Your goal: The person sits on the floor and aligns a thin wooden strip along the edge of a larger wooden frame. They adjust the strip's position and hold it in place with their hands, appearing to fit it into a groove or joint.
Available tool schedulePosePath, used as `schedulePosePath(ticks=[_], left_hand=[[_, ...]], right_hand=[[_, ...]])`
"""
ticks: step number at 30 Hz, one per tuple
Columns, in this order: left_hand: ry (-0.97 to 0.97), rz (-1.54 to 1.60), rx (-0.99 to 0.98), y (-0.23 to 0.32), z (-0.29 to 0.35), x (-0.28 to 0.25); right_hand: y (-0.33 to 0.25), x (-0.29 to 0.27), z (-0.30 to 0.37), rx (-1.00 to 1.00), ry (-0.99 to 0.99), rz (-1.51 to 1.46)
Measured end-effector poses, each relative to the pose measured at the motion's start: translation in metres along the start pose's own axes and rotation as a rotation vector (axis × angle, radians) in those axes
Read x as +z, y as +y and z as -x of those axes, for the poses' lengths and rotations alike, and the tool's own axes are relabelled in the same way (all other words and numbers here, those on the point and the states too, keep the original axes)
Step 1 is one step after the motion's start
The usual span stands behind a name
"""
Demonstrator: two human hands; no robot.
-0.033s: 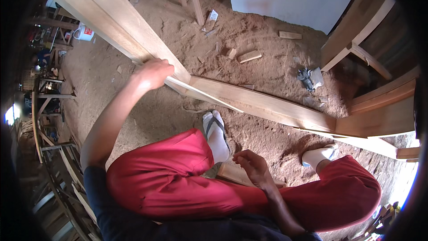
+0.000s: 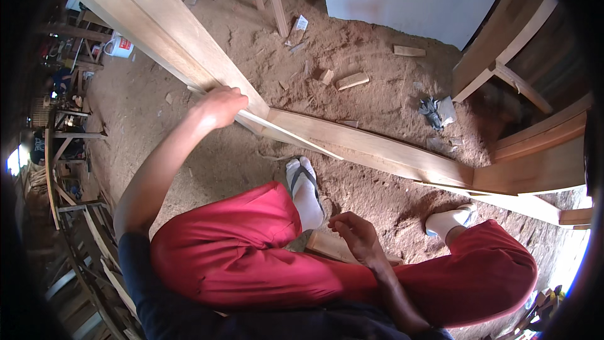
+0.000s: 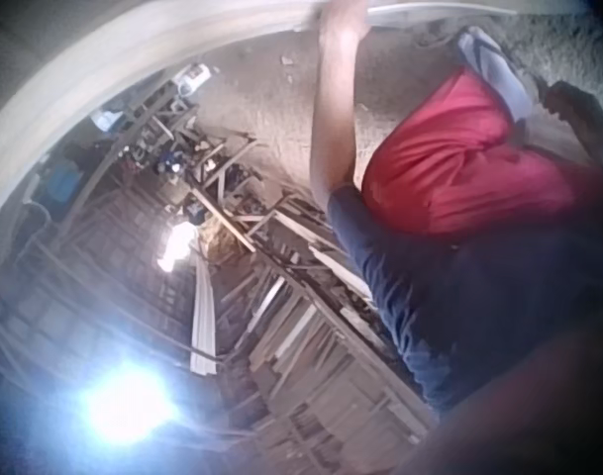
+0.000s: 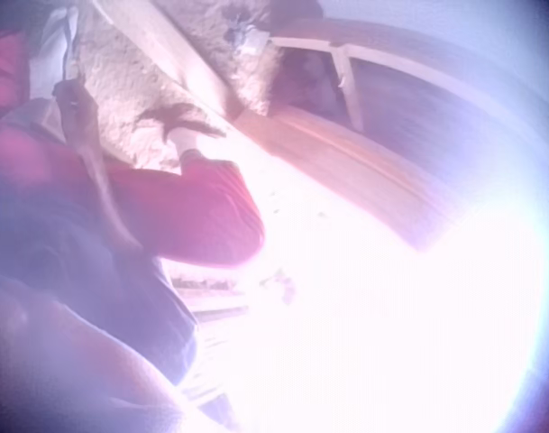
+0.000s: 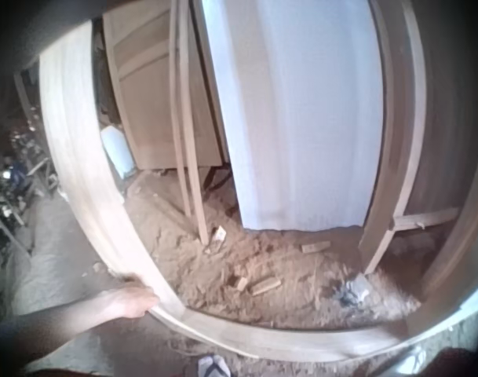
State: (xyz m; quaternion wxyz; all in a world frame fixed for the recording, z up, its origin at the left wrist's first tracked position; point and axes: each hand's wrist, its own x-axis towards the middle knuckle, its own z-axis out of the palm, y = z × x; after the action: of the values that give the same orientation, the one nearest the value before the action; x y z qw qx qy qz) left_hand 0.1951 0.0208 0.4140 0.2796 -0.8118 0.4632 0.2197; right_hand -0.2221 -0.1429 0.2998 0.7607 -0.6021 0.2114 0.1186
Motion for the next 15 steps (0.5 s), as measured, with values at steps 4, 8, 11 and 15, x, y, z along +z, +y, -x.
schedulePosePath(ticks=[4,8,11,15], left_hand=[[0.132,0.054,0.035,-0.002,0.009,-0.01],[0.149,0.048,0.004,-0.005,0.007,-0.022],[0.078,0.02,0.003,-0.007,0.0,-0.016],[0.024,0.001,-0.002,-0.005,-0.001,-0.011]], right_hand=[[0.001,-0.002,-0.004,-0.029,0.013,0.002],[-0.002,-0.003,-0.006,0.0,0.028,-0.034],[-0.001,-0.003,-0.006,-0.004,0.008,-0.034],[-0.004,-0.002,-0.005,0.01,0.014,-0.025]])
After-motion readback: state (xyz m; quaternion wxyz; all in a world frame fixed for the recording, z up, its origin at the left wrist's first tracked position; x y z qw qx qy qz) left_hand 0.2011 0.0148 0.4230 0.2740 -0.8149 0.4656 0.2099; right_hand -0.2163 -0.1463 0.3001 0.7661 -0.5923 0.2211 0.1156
